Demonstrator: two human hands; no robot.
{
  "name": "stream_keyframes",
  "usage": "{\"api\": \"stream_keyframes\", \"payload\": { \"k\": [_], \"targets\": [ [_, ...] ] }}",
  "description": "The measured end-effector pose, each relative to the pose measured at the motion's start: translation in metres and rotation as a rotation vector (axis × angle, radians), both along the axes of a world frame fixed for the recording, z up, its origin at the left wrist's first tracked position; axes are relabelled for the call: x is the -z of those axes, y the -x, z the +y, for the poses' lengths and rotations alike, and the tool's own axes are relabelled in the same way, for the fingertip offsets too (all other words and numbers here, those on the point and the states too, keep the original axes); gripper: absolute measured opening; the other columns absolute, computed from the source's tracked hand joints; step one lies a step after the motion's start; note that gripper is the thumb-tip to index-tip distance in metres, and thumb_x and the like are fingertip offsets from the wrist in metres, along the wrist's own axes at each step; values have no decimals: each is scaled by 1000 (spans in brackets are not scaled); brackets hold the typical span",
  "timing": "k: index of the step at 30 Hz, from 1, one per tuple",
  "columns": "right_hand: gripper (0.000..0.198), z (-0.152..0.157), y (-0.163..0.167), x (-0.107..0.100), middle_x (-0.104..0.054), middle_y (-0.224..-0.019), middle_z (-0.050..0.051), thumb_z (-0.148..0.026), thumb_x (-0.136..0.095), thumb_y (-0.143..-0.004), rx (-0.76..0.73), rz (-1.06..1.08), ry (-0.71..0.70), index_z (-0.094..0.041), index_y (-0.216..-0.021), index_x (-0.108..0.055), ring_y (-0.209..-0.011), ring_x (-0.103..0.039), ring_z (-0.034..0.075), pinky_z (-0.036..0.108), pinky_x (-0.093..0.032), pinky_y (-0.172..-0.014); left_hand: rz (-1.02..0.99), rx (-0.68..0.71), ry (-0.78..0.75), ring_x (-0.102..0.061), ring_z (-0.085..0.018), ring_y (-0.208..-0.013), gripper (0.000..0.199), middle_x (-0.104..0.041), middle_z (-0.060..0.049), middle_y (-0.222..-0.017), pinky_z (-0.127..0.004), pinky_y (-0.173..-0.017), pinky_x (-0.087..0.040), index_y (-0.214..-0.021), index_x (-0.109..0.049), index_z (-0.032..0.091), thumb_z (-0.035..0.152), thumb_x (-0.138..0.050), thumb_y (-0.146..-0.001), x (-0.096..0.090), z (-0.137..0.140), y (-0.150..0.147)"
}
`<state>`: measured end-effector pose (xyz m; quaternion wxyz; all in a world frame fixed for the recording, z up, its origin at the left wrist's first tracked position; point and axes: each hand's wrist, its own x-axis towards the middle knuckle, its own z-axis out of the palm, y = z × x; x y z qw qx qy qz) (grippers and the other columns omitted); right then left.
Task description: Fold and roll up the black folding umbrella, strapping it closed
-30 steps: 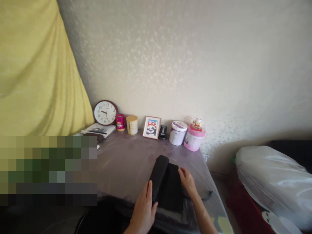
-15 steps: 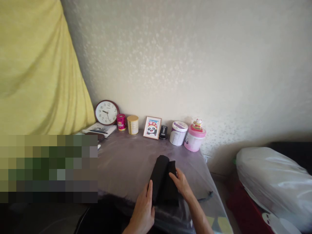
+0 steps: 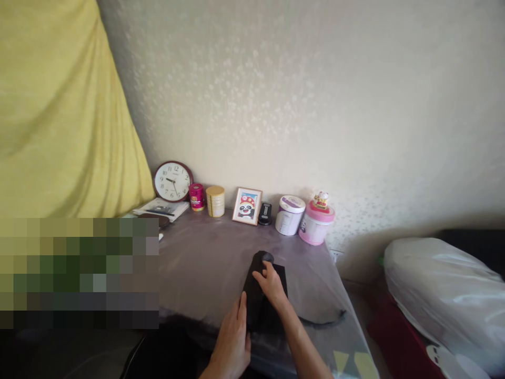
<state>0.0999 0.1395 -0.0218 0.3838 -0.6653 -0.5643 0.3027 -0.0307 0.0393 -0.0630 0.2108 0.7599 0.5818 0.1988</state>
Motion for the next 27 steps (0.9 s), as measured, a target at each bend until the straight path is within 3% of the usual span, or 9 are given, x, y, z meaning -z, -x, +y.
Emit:
{"api": "stream_keyframes", "payload": {
  "k": [4, 7, 10, 15, 18, 21, 23, 27],
  "targets": [
    [35, -3, 5, -3, -64, -65, -1, -29, -53, -78, -134, 31, 36, -14, -110, -53, -49, -58, 12, 19, -40, -42, 19, -19, -30, -32, -22, -130, 82, -30, -14, -144, -37, -107, -27, -140, -12, 6, 8, -41, -64, 6, 2, 1],
    [20, -8, 7, -7, -66, -65, -1, -31, -45, -82, -258, 103, 63, -17, -90, -57, -42, -55, 8, 18, -39, -42, 6, -22, -41, -34, -23, -129, 79, -34, -14, -142, -38, -107, -28, -139, -16, 7, 9, -41, -64, 4, 2, 2],
    [19, -12, 8, -12, -69, -67, -1, -30, -43, -83, -296, 89, 33, -18, -77, -56, -44, -55, 6, 17, -40, -47, -40, -30, -55, -35, -23, -129, 84, -34, -15, -142, -37, -106, -29, -140, -6, 6, 9, -42, -64, 0, 1, 3],
    [17, -18, 11, -18, -69, -66, -2, -27, -43, -83, -295, 18, -14, -19, -73, -55, -45, -55, 7, 17, -41, -52, -111, -9, -126, -37, -20, -128, 91, -30, -14, -144, -35, -102, -35, -139, 14, 12, 7, -41, -66, -5, -2, 8],
    [16, -20, 12, -21, -69, -66, -3, -26, -43, -83, -291, -6, -25, -20, -74, -55, -45, -56, 7, 17, -41, -53, 1, -19, -182, -36, -25, -129, 90, -28, -14, -145, -41, -101, -36, -141, 6, 18, 12, -46, -68, -11, -3, 12],
    [17, -21, 13, -21, -69, -66, -4, -25, -42, -83, -285, -24, -32, -21, -74, -56, -45, -57, 7, 18, -41, -53, 136, -67, -332, -25, -32, -133, 86, -9, -13, -150, -49, -101, -33, -141, -8, 24, 19, -52, -68, -21, -2, 14],
    [18, -21, 13, -20, -68, -66, -4, -25, -42, -84, -273, -40, -41, -21, -75, -57, -46, -57, 8, 18, -41, -53, 186, -57, -419, -20, -33, -135, 84, -4, -12, -151, -51, -103, -31, -141, -10, 23, 22, -53, -68, -24, 0, 12],
    [20, -25, 15, -21, -68, -67, -3, -26, -41, -86, -260, -85, -76, -22, -76, -59, -52, -60, 9, 19, -42, -56, 230, 14, -479, -28, -32, -132, 87, -29, -12, -145, -53, -100, -34, -142, -5, 20, 21, -50, -68, -10, 5, 6]
  ]
}}
